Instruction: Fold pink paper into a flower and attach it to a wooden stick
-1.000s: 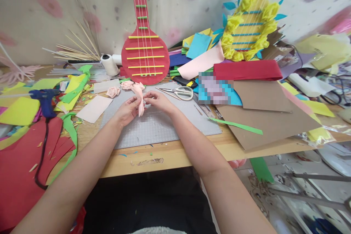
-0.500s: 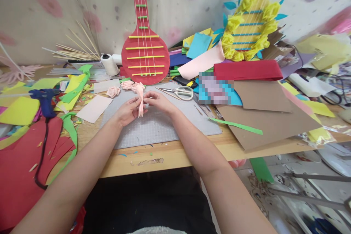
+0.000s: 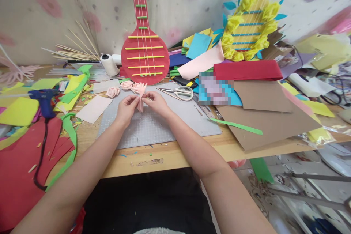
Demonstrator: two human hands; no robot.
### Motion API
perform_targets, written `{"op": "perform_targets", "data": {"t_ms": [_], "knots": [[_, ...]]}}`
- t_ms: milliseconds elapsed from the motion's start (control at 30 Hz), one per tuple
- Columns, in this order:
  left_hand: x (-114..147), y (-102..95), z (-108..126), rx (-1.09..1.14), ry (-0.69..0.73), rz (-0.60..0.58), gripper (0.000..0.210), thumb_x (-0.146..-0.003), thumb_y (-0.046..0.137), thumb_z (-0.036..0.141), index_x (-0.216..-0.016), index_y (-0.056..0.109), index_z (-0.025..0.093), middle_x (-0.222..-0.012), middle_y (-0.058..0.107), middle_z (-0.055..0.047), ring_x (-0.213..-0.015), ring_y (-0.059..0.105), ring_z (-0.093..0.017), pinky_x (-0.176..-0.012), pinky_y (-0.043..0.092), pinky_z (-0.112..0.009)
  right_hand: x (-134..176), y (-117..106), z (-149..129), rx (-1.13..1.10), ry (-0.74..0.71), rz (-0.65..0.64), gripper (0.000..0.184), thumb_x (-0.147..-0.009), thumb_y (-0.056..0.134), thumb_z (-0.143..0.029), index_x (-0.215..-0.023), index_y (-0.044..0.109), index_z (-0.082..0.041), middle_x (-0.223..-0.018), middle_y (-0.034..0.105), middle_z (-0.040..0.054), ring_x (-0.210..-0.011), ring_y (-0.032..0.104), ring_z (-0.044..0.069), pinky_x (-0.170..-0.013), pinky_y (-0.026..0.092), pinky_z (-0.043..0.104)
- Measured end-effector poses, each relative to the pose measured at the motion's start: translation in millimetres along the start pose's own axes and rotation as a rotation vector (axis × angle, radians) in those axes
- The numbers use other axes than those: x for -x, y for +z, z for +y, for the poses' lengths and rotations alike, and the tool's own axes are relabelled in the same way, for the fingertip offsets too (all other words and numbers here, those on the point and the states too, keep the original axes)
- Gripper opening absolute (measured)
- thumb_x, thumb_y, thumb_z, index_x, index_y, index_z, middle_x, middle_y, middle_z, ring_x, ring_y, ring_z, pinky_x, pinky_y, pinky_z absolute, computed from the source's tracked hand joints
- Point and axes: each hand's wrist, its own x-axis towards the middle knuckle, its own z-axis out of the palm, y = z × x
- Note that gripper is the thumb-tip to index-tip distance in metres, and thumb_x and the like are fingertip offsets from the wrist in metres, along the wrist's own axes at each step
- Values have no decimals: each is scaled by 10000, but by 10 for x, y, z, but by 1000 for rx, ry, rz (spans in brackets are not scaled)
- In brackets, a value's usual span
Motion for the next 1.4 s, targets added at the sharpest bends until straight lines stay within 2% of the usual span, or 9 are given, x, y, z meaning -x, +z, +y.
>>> {"op": "perform_targets", "data": {"t_ms": [167,367,567,667,800,933,1200,1400], "knots": [[-8,1,-28,-49,42,-5,240,-610,719,338,-721,633,144,-685,642,-10,-630,567,-99,-603,423,-204,18,-33,-34,154,-54,-26,132,-690,584,-294,-710,595,-164,-799,588,14,-787,521,126,-735,401,271],[-45,-30,-99,-77,-6,34,250,-603,715,347,-714,616,145,-641,626,-2,-569,544,-93,-567,408,-207,22,-55,28,248,-121,-111,161,-700,595,-297,-797,613,-170,-859,583,24,-826,524,126,-791,421,280],[-47,-31,-111,-65,40,52,165,-663,662,306,-675,590,158,-607,595,18,-555,526,-89,-574,410,-207,42,-40,-17,340,-98,-100,266,-690,623,-367,-854,601,-158,-905,596,43,-796,521,129,-766,430,286],[-44,-19,-121,-40,61,61,126,-684,636,272,-671,578,161,-603,582,25,-554,519,-83,-579,409,-203,60,-51,-80,353,-83,-89,261,-696,624,-371,-845,613,-157,-880,610,35,-782,532,125,-745,436,279],[-36,0,-123,-29,57,103,103,-692,626,246,-675,573,160,-602,563,33,-546,504,-73,-566,395,-192,89,-107,-162,313,64,-102,269,-716,603,-412,-827,627,-168,-825,625,24,-677,550,109,-599,448,239],[-24,17,-114,9,-32,112,130,-701,617,276,-685,562,159,-597,558,34,-524,508,-77,-540,397,-198,106,-183,-229,267,159,-112,249,-736,579,-392,-819,633,-163,-798,635,36,-640,560,114,-499,435,211],[18,45,-54,87,-152,52,236,-666,664,347,-730,542,156,-689,649,-16,-618,627,-135,-581,465,-237,68,-205,-170,296,5,-100,192,-747,515,-205,-828,688,-182,-900,658,26,-778,588,123,-723,476,274],[54,51,41,105,-256,-2,314,-628,697,413,-750,551,163,-699,663,-29,-665,657,-170,-517,440,-220,48,-172,-86,252,37,-78,182,-735,516,-232,-801,673,-169,-812,650,24,-687,570,120,-628,464,257]]}}
